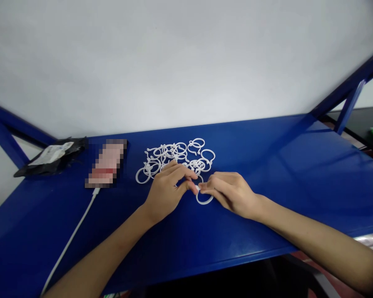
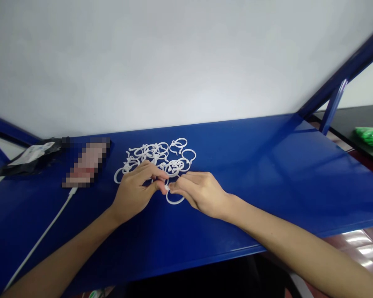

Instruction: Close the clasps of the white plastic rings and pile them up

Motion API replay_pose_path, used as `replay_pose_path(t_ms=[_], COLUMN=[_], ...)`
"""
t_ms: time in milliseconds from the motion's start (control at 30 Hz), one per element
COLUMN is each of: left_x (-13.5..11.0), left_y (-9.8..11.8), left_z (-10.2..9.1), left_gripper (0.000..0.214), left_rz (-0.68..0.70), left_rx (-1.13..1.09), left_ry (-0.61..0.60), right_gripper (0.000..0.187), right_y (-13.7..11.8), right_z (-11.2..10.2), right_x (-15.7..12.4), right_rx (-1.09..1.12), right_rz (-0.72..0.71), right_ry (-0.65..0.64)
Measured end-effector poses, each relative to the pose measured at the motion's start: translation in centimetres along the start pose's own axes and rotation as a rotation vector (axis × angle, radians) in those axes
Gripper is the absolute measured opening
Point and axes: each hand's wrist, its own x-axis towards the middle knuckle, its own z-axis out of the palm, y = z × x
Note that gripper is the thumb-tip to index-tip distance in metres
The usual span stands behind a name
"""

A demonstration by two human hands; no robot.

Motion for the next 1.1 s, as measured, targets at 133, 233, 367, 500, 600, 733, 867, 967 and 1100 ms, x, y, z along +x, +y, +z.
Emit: replay_pose_path(t_ms=[133, 233, 367, 500, 600, 733, 867, 967, 1100], left_x=[0.1, 0.3, 0.5, 0.3, 0.3, 0.2, 0.1, 0.0, 0.0], left_y=[-0.8, -1.6, -2.1, -2.5, -2.7, -2.8, -2.8, -2.8, -2.8], left_z=[0.3, 0.2, -0.2, -0.2, 0.0, 0.2, 0.3, 0.3, 0.4], left_gripper=[0.010, 0.007, 0.012, 0.014, 0.013, 0.013, 0.013, 0.013, 0.013], left_rz=[0.028, 0.017, 0.024, 0.030, 0.043, 0.049, 0.053, 0.062, 0.077], left_rx=[0.070, 0.118, 0.182, 0.261, 0.283, 0.286, 0.288, 0.291, 0.307], left_ry=[0.031, 0.032, 0.036, 0.035, 0.022, -0.013, -0.028, -0.037, -0.029], right_gripper=[0.016, 0.018, 0.023, 0.027, 0.028, 0.030, 0.026, 0.020, 0.016], right_y=[0.9, 3.1, 7.5, 10.0, 9.3, 7.3, 6.5, 6.6, 6.5], right_z=[-0.3, -1.7, -4.2, -5.4, -5.2, -3.8, -2.4, -2.0, -2.1], right_x=[0.3, 0.6, -0.4, -1.7, -1.3, 0.0, 0.4, 0.4, 0.6], right_rx=[-0.061, -0.237, -0.627, -0.808, -0.806, -0.579, -0.499, -0.492, -0.416], right_rz=[0.104, 0.296, 0.570, 0.640, 0.547, 0.284, 0.218, 0.243, 0.268], right_ry=[-0.002, 0.066, 0.107, 0.031, 0.072, -0.055, -0.140, -0.139, -0.109])
